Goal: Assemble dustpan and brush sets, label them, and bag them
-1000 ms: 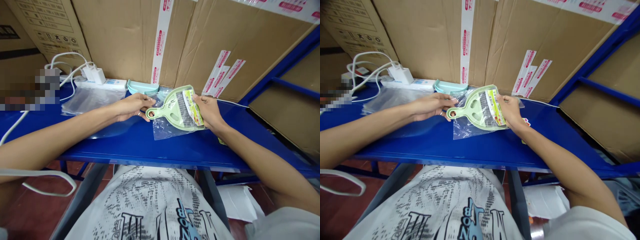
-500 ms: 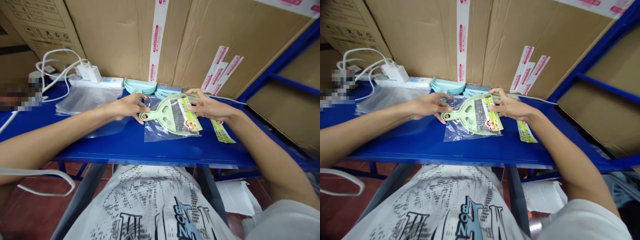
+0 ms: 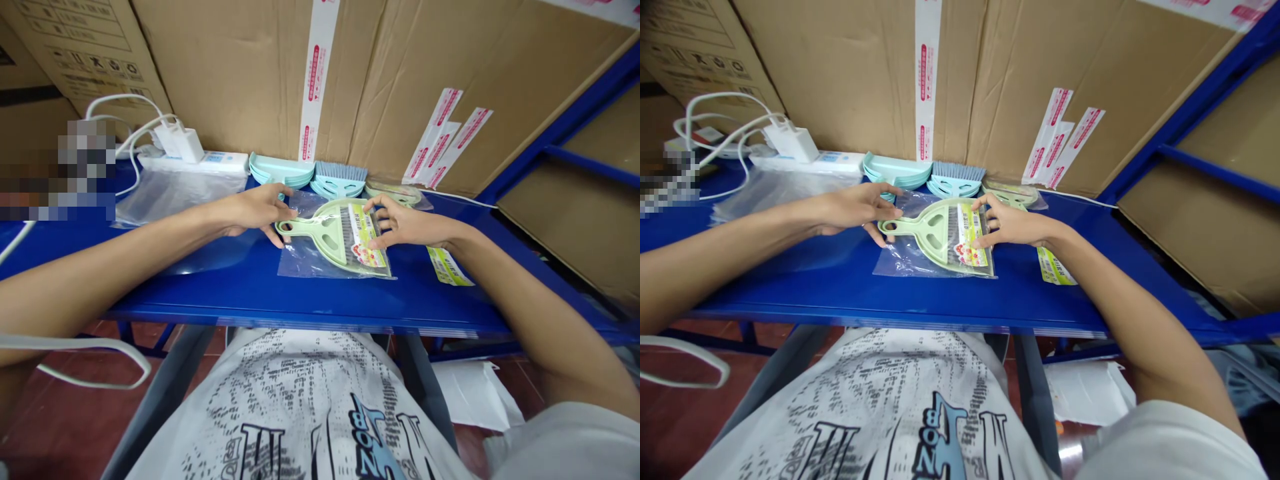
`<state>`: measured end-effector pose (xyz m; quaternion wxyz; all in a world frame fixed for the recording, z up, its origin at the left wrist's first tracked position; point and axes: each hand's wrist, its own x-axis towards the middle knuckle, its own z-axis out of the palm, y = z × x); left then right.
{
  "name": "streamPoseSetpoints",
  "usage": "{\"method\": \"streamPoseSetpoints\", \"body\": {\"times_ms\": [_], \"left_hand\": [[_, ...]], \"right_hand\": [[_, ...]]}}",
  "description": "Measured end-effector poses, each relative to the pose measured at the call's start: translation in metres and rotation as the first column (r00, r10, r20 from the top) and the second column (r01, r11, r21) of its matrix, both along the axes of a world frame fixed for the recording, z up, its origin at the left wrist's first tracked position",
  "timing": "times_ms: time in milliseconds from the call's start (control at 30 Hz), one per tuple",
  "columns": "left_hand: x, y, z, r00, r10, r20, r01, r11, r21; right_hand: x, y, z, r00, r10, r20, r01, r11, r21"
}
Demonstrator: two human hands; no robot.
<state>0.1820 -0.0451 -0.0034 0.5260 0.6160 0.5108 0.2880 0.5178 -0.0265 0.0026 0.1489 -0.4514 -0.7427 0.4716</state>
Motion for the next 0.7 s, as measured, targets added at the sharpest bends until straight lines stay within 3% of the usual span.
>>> {"method": "streamPoseSetpoints", "body": {"times_ms": [200, 433, 700], "left_hand": [[-0.007, 0.001, 0.002, 0.998, -0.048, 0.029, 0.048, 0.999, 0.002], [-0.014, 0.008, 0.004, 0.996, -0.033, 0.079, 0.03, 0.999, 0.044], [-0.013, 0.009, 0.013, 0.998, 0.021, 0.055, -0.024, 0.998, 0.059]], "right_hand": [[-0.007, -0.008, 0.001, 0.997, -0.074, 0.002, 0.073, 0.995, 0.063], [0.002, 0.005, 0.008, 0.938, -0.237, -0.254, 0.205, 0.968, -0.146], [0.001, 0.009, 0.01, 0.855, -0.381, -0.353, 0.37, 0.924, -0.101]]}}
